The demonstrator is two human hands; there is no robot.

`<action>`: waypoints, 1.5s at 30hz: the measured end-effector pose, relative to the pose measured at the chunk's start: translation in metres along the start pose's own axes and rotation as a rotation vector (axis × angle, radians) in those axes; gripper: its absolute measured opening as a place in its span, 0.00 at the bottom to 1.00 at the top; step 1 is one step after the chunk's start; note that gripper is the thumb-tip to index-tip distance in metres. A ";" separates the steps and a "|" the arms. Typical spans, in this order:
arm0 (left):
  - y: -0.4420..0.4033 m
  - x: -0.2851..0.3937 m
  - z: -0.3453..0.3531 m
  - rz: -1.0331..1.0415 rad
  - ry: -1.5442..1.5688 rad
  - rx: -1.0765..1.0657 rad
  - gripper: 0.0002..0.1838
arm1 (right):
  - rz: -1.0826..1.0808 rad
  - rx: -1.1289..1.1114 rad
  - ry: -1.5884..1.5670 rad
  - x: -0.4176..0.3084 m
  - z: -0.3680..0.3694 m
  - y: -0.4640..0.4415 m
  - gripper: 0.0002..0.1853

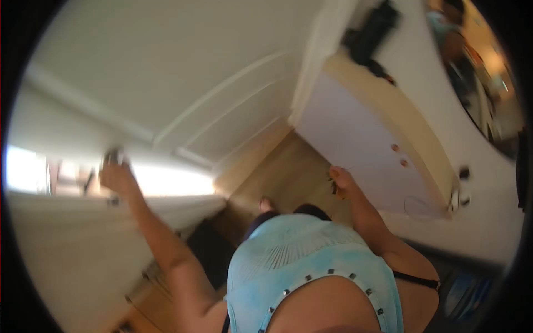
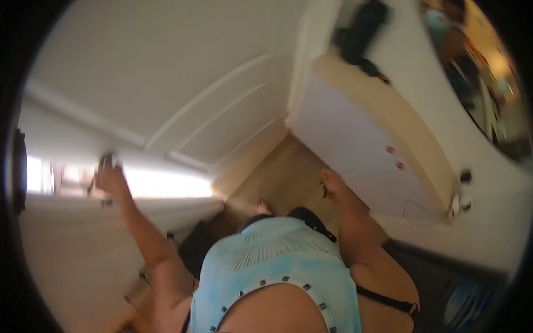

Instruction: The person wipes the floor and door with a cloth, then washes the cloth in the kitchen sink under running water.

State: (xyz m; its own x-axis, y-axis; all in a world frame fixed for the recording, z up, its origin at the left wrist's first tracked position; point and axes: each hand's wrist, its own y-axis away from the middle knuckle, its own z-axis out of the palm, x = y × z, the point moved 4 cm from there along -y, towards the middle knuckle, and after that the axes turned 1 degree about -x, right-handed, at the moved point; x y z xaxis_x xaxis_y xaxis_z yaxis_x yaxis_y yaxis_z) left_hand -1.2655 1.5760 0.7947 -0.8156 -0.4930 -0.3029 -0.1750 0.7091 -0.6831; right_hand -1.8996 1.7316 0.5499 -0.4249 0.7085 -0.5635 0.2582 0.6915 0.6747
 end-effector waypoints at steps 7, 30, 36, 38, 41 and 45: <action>0.033 0.014 -0.108 -0.076 -0.185 -0.214 0.21 | -0.160 0.022 0.002 0.110 -0.032 0.035 0.18; 0.093 0.042 -0.149 -0.153 -0.230 0.086 0.28 | 0.387 0.360 -0.235 0.389 0.002 0.229 0.18; 0.216 0.324 -0.107 0.845 0.833 -0.760 0.37 | 0.446 0.510 -0.397 0.362 0.022 0.263 0.15; 0.284 0.393 -0.185 1.481 0.697 -1.268 0.35 | 0.469 0.611 -0.434 0.368 0.033 0.273 0.15; 0.396 0.468 -0.225 2.084 0.521 -1.003 0.32 | 0.523 0.696 -0.739 0.377 0.068 0.291 0.15; 0.445 0.460 -0.399 2.393 0.529 -0.453 0.23 | 0.539 0.963 -0.765 0.385 0.136 0.357 0.12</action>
State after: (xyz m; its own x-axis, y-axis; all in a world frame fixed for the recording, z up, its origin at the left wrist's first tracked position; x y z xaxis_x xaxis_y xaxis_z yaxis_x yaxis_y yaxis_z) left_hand -1.9390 1.8659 0.6170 0.2684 0.9486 0.1680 0.7966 -0.3166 0.5151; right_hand -1.8529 2.2704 0.5094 0.4285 0.6036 -0.6724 0.8766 -0.0972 0.4713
